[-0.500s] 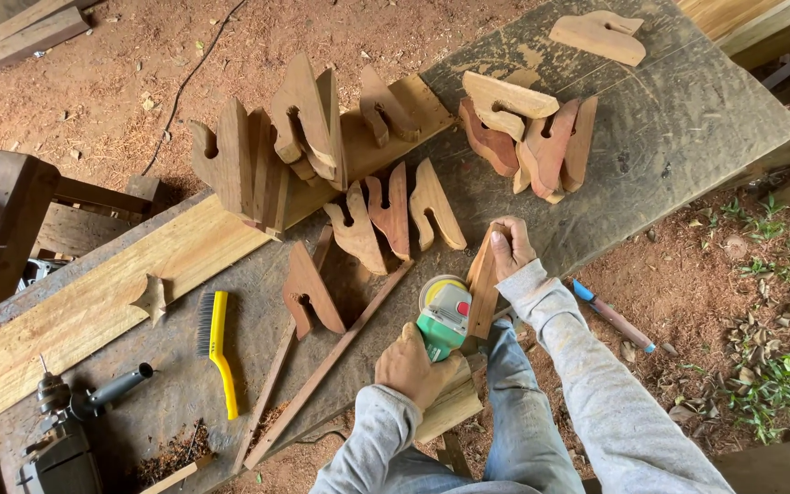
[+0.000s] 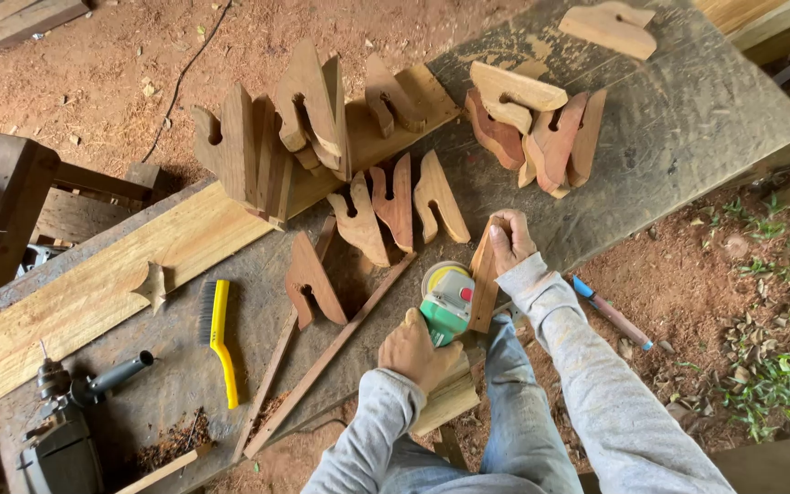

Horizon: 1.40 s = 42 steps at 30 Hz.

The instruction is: Sanding small, decorative wooden pieces using an electric power sander on a wooden workbench.

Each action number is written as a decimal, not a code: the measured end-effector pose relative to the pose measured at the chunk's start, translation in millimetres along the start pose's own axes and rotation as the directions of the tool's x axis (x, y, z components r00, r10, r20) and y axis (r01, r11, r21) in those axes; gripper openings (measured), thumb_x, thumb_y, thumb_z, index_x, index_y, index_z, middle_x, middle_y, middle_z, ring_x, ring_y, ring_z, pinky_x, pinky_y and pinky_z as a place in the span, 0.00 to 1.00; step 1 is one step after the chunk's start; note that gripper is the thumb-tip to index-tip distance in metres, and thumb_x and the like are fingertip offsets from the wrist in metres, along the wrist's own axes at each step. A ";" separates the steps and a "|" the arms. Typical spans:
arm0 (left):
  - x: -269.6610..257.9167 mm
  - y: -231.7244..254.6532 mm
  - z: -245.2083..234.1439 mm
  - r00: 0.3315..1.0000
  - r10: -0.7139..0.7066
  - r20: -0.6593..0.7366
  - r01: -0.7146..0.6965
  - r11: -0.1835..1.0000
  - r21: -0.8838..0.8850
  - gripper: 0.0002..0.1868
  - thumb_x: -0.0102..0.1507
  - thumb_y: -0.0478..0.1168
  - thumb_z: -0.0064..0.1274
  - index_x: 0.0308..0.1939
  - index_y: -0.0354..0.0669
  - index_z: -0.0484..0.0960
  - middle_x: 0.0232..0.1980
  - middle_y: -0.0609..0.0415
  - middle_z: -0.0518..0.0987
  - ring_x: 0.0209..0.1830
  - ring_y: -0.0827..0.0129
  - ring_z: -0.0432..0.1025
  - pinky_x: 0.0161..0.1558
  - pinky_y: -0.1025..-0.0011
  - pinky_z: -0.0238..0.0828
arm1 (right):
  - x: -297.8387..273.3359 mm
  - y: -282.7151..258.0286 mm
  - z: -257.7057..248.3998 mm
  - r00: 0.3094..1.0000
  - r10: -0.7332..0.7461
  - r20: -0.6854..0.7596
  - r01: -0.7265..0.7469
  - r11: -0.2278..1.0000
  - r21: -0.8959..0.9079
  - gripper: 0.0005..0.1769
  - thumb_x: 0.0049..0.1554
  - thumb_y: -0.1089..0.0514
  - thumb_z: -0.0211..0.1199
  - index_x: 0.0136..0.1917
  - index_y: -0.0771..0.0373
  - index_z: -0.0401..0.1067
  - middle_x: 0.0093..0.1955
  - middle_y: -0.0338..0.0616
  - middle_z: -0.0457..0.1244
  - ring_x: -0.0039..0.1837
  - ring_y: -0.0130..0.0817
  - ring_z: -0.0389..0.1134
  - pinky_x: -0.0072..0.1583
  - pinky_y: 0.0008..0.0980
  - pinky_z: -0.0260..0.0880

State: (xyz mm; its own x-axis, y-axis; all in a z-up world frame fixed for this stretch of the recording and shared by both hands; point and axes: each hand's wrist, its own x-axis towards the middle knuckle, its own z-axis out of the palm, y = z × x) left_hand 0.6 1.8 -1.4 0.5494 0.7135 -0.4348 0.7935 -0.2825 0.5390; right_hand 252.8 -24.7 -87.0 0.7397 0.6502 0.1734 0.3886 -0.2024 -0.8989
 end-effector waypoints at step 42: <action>-109.5 -77.9 1.5 0.960 -0.234 0.156 0.259 0.952 -0.165 0.33 0.49 0.58 0.69 0.52 0.48 0.78 0.39 0.54 0.88 0.36 0.64 0.84 0.41 0.68 0.80 | -47.4 20.6 -90.8 0.963 0.197 0.185 -0.199 0.052 0.979 0.09 0.54 0.67 0.66 0.45 0.54 0.74 0.36 0.42 0.67 0.46 0.45 0.70 0.59 0.73 0.67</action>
State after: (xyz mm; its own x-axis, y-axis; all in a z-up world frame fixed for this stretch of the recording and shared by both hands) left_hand -121.0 -55.3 3.1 0.3820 0.6509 -0.6560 0.8542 0.0222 0.5195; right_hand 275.6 -126.2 -77.2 0.6873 0.7215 -0.0845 -0.6642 0.5770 -0.4754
